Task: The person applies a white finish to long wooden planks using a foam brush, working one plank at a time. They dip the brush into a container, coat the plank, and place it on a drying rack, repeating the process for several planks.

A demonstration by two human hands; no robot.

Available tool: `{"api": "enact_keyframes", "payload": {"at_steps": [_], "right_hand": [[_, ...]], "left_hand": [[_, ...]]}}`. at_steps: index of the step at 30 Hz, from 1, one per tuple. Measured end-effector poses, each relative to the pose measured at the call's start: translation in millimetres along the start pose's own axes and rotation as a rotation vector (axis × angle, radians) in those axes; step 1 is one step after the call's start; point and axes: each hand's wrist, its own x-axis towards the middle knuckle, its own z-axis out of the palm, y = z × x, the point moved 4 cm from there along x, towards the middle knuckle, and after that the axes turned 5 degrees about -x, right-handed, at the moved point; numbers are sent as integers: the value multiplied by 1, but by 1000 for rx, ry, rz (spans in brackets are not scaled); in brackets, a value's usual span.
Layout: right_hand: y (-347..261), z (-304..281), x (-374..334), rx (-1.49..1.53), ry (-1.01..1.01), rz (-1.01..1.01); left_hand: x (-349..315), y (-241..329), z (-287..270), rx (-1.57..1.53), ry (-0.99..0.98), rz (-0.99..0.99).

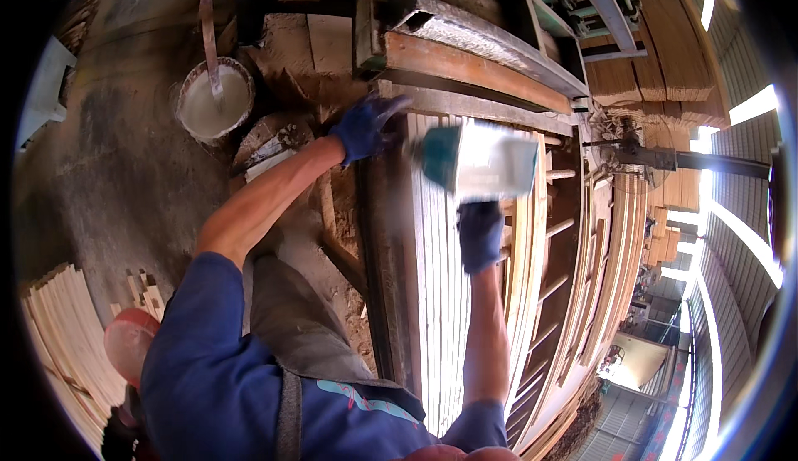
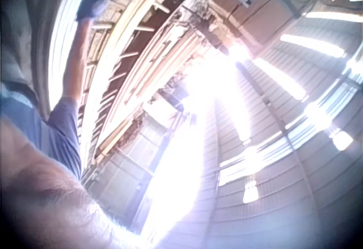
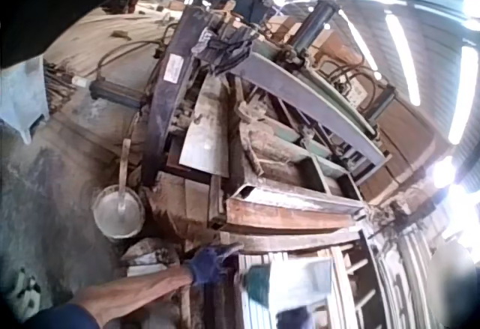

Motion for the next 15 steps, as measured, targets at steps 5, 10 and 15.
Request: {"api": "enact_keyframes", "payload": {"at_steps": [5,10,15], "right_hand": [[-5,24,76,119,24,-73],[-3,7,57,-163,-5,-282],[33,-37,-69,-310,-53,-339]], "left_hand": [[-5,-3,7,28,-20,-67],[-8,-18,14,-95,-115,-104],[4,-1,11,-157,-89,-25]]}}
